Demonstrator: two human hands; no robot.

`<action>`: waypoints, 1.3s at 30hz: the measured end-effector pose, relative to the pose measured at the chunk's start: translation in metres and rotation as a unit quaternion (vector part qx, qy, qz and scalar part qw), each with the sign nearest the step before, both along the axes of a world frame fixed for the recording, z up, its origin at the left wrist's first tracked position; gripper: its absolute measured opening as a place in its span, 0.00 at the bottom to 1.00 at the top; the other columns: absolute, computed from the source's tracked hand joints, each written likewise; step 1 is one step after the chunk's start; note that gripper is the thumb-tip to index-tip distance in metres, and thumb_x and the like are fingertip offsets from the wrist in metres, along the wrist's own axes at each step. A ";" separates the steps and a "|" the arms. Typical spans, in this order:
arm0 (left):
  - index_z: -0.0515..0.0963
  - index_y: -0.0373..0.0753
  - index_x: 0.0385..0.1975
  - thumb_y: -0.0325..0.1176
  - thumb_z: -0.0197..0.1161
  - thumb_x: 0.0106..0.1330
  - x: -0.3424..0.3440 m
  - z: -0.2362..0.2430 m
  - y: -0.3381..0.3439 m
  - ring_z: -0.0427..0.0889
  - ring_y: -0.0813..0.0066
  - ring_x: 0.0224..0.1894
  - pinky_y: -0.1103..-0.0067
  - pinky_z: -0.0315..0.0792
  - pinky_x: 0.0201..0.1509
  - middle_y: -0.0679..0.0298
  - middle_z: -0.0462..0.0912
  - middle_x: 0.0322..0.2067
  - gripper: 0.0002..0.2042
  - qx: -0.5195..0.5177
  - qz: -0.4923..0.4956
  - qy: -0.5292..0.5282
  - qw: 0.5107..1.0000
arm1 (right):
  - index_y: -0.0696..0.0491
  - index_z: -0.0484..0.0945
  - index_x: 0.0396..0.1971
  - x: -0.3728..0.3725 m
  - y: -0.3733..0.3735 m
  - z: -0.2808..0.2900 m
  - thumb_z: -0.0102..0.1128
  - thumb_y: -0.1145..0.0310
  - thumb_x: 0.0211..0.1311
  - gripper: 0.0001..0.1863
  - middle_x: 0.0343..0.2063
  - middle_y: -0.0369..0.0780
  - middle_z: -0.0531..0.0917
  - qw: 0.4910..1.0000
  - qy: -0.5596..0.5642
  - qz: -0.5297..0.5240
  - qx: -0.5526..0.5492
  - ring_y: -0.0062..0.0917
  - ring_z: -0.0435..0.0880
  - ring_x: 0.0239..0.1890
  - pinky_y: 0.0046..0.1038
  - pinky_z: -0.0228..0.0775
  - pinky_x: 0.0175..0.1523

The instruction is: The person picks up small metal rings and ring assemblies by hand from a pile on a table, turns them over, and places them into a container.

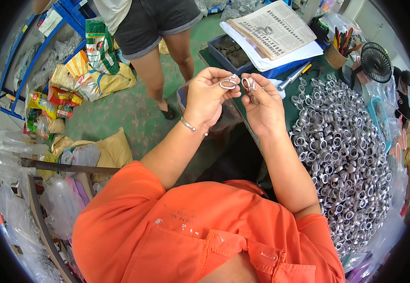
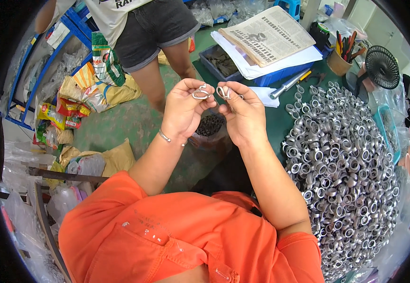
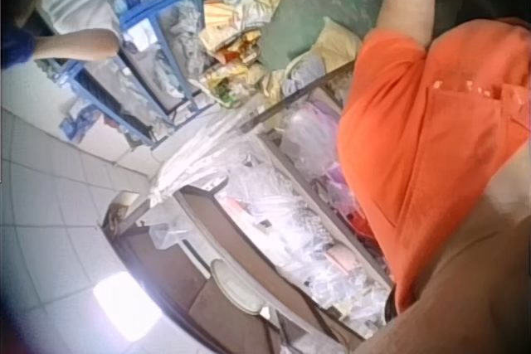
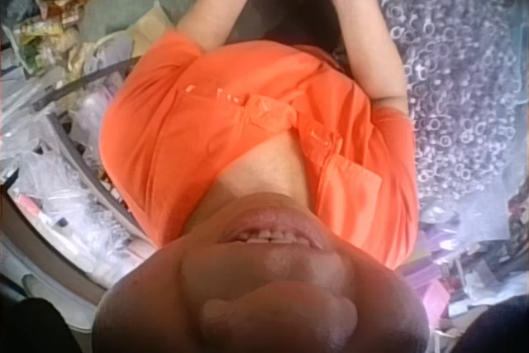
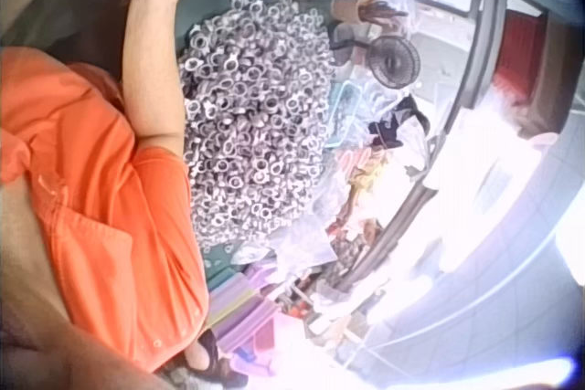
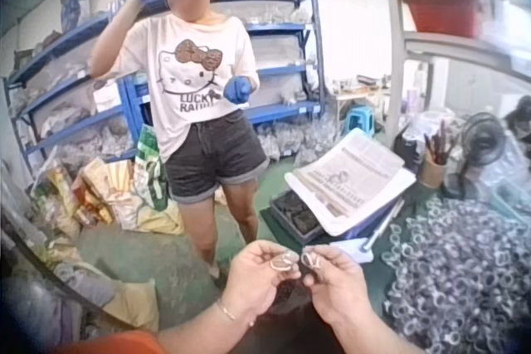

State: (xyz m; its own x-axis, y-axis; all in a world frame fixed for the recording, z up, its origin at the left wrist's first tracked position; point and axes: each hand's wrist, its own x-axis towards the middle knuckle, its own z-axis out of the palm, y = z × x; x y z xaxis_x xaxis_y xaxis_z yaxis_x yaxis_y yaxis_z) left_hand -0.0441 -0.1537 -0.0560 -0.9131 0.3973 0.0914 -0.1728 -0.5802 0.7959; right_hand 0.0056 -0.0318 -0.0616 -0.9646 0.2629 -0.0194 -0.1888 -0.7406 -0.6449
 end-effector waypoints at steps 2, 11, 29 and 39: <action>0.72 0.34 0.31 0.21 0.57 0.57 -0.002 -0.004 -0.001 0.78 0.74 0.28 0.81 0.76 0.34 0.59 0.78 0.29 0.04 0.023 -0.023 -0.021 0.999 | 0.57 0.75 0.36 -0.001 0.000 0.001 0.57 0.76 0.54 0.09 0.34 0.41 0.80 0.999 -0.027 -0.014 -0.019 0.19 0.77 0.34 0.18 0.66 0.29; 0.73 0.33 0.32 0.24 0.53 0.61 -0.021 -0.018 -0.004 0.78 0.79 0.31 0.83 0.76 0.39 0.61 0.78 0.31 0.04 0.106 -0.097 -0.111 0.983 | 0.59 0.72 0.36 -0.019 0.005 0.011 0.52 0.73 0.57 0.08 0.24 0.36 0.74 0.970 -0.126 0.132 -0.163 0.15 0.72 0.20 0.12 0.64 0.22; 0.73 0.32 0.31 0.25 0.52 0.61 -0.027 -0.019 -0.006 0.79 0.78 0.29 0.85 0.76 0.36 0.62 0.78 0.26 0.04 0.091 -0.096 -0.115 0.985 | 0.59 0.72 0.33 -0.032 -0.005 0.011 0.48 0.72 0.57 0.07 0.16 0.33 0.72 0.974 -0.143 0.118 -0.126 0.13 0.67 0.15 0.14 0.63 0.21; 0.74 0.31 0.29 0.25 0.52 0.61 -0.019 -0.008 -0.005 0.77 0.81 0.24 0.87 0.74 0.31 0.63 0.77 0.23 0.04 0.063 -0.096 -0.108 0.988 | 0.58 0.69 0.34 -0.026 0.001 0.001 0.46 0.73 0.56 0.08 0.18 0.34 0.73 0.957 -0.147 0.164 -0.190 0.15 0.68 0.15 0.15 0.62 0.21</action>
